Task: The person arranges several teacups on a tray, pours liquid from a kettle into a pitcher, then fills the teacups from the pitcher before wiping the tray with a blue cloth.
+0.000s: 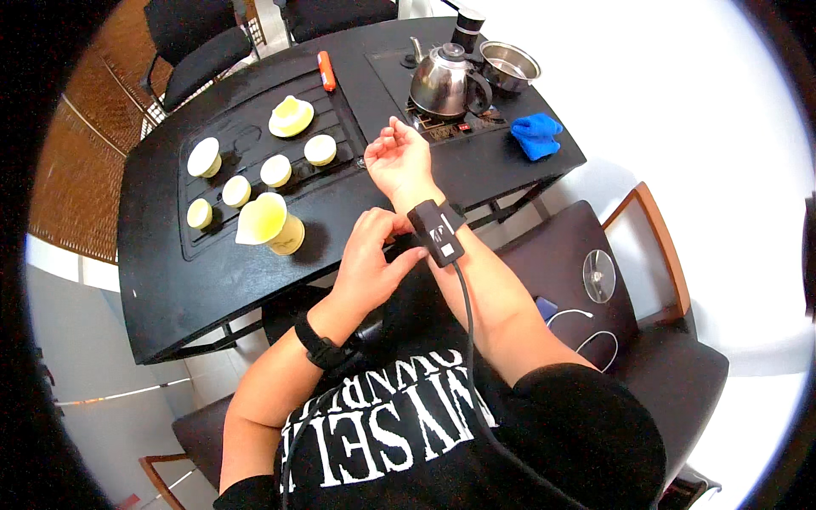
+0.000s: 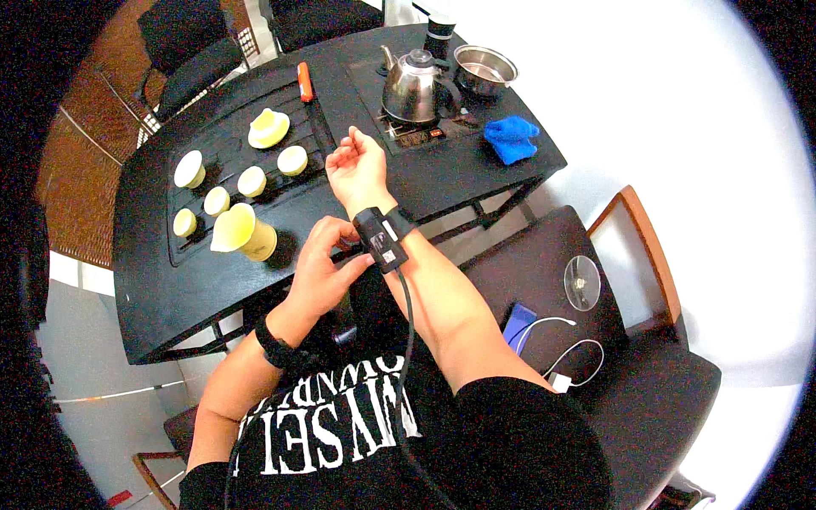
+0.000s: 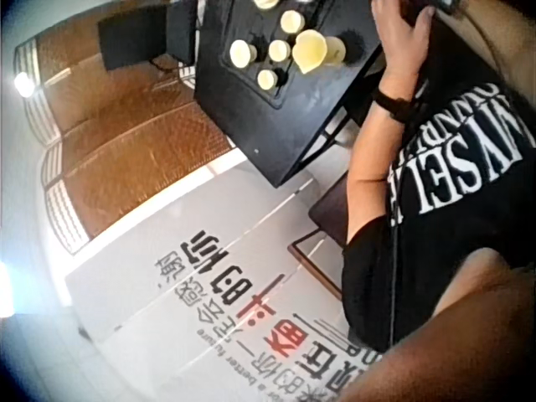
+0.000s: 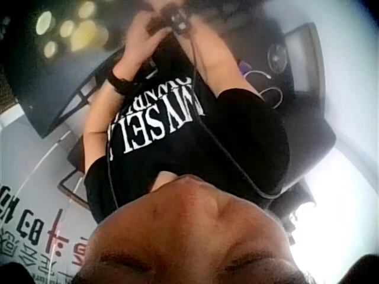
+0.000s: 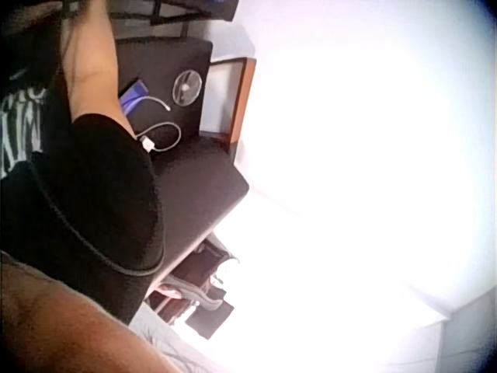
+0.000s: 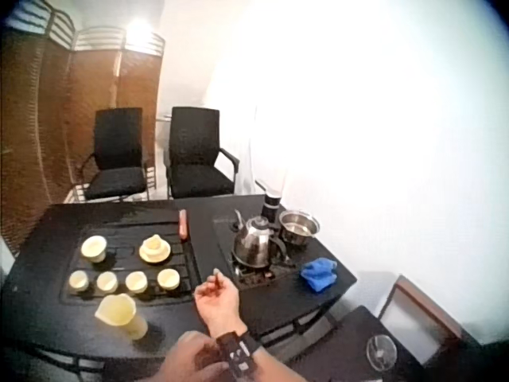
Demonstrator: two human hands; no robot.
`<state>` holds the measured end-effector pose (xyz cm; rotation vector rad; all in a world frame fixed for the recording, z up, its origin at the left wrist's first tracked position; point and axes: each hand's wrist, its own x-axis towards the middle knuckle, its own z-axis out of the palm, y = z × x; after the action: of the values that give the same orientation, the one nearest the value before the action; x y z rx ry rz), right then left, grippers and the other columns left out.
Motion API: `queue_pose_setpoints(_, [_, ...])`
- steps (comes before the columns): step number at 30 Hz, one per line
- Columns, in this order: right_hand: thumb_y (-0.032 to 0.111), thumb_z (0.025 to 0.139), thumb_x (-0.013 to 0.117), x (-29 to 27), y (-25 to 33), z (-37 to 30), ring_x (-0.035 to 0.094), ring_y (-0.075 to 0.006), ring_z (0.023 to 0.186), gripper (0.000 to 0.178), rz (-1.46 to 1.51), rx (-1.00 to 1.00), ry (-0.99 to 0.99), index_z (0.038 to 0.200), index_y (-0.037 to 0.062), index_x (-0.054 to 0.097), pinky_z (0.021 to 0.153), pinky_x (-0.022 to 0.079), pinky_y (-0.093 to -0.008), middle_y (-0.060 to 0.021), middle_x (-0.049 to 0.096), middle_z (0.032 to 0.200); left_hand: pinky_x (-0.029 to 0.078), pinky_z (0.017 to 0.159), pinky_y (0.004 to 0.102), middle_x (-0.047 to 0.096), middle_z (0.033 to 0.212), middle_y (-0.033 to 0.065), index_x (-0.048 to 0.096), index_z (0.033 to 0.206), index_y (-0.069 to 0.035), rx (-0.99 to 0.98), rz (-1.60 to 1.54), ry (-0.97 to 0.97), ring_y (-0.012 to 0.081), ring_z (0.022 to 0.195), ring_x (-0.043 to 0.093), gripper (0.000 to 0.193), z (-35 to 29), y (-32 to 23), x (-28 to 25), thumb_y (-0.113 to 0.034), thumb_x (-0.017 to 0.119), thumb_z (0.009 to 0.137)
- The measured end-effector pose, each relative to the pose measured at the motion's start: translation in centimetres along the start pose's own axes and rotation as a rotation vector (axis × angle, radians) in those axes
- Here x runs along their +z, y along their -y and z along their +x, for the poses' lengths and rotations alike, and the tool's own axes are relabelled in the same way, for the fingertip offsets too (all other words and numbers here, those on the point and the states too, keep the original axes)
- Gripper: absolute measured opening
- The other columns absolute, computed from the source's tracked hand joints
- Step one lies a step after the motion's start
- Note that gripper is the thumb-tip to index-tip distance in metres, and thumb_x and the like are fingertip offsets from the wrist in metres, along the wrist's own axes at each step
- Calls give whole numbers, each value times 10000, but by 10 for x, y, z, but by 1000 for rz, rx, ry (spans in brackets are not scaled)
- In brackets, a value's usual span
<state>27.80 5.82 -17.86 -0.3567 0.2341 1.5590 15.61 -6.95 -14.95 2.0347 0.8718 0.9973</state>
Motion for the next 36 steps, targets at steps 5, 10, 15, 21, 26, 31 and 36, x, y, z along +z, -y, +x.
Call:
queue_pose_setpoints(5, [163,879,598,1,-2,0,495,-99,551,75,1,-98,-10,926,105,603,535,430,-249,20,551,681,456,743,314,506,888,97,507,928,-19,-11,-52,-6,227,827,525,302,-7,4,8,-73,722,723])
queue_pose_setpoints(10, [160,898,578,4,-5,-3,495,-92,594,96,-359,-452,125,927,70,596,563,436,-246,6,543,708,411,882,304,506,971,61,529,1150,-24,-154,-288,6,191,950,511,456,-12,7,18,-40,705,730])
queue_pose_setpoints(15, [136,915,563,20,-5,-14,502,-73,608,104,-715,-756,317,944,44,602,548,420,-202,2,555,732,366,963,313,512,1003,51,580,1195,-60,-130,-389,195,200,1019,492,536,-6,4,8,15,707,680])
queue_pose_setpoints(21, [171,921,544,39,10,-20,487,-82,591,127,-423,-499,309,937,69,618,556,411,-226,10,529,677,368,951,335,509,999,78,581,1175,-60,15,-320,90,246,1019,471,500,-8,-5,10,-13,712,695])
queue_pose_setpoints(26, [223,914,541,56,7,-40,473,-108,585,174,54,178,466,895,80,639,583,419,-280,12,522,663,388,933,330,524,998,77,555,1003,-50,34,-350,-21,240,1005,495,318,-11,-6,9,-46,714,728])
queue_pose_setpoints(31, [208,904,535,73,0,-60,437,-97,584,189,175,302,588,882,38,613,610,373,-260,9,463,659,379,923,370,527,996,95,566,988,-56,127,-156,75,281,1008,489,336,-11,0,-5,-125,747,714])
queue_pose_setpoints(36, [209,907,533,84,-8,-75,430,-91,579,190,215,373,630,881,37,609,600,371,-254,13,451,651,357,946,412,539,1062,119,575,1030,-53,191,-21,166,330,1055,468,370,-15,18,-4,-161,732,714])
